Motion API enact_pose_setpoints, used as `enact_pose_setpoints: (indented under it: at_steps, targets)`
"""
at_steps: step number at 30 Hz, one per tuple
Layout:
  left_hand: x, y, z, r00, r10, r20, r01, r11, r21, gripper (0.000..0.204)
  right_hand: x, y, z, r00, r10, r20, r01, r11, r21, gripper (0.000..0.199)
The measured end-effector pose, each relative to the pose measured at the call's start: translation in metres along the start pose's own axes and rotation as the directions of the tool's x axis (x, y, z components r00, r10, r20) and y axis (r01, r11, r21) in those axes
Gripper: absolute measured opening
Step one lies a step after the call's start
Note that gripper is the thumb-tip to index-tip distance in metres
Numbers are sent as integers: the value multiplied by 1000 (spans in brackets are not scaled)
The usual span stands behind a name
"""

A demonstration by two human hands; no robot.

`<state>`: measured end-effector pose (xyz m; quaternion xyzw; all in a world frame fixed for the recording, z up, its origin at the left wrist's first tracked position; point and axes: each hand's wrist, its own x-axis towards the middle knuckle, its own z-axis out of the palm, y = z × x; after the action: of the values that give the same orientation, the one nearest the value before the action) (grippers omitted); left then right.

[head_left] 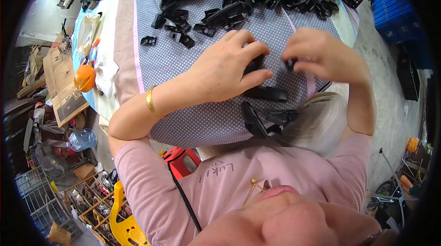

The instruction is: Sorting and stacking black plastic components on a workbench.

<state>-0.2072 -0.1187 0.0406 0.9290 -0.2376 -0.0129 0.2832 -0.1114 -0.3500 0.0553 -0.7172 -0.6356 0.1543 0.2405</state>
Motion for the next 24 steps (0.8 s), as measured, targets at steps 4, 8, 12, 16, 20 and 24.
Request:
enact_pose_setpoints:
  at_steps: [4, 8, 12, 16, 20, 24]
  targets:
    - [6, -13, 9, 958, 261, -116, -265, 964, -24, 34, 9, 7, 5, 930, 94, -355, -143, 983, -115, 29]
    - [-4, -11, -9, 998, -30, -62, 25, 996, -82, 32, 18, 5, 20, 932, 68, -357, -105, 991, -84, 27]
    - [-5, -10, -19, 985, -166, 55, 165, 986, 13, 23, 17, -3, 19, 942, 64, -330, -130, 975, -180, 26]
    - [-1, -17, -14, 992, -123, -41, 118, 988, -104, 18, 17, -2, 21, 947, 55, -317, -118, 976, -184, 25]
    - [1, -16, -7, 996, -64, -67, 53, 986, -158, 19, 25, 0, 37, 920, -28, -390, -30, 989, -142, 27]
    - [2, -21, -7, 992, 61, -111, -74, 991, -111, 21, 24, 0, 35, 930, 23, -367, -49, 997, -62, 27]
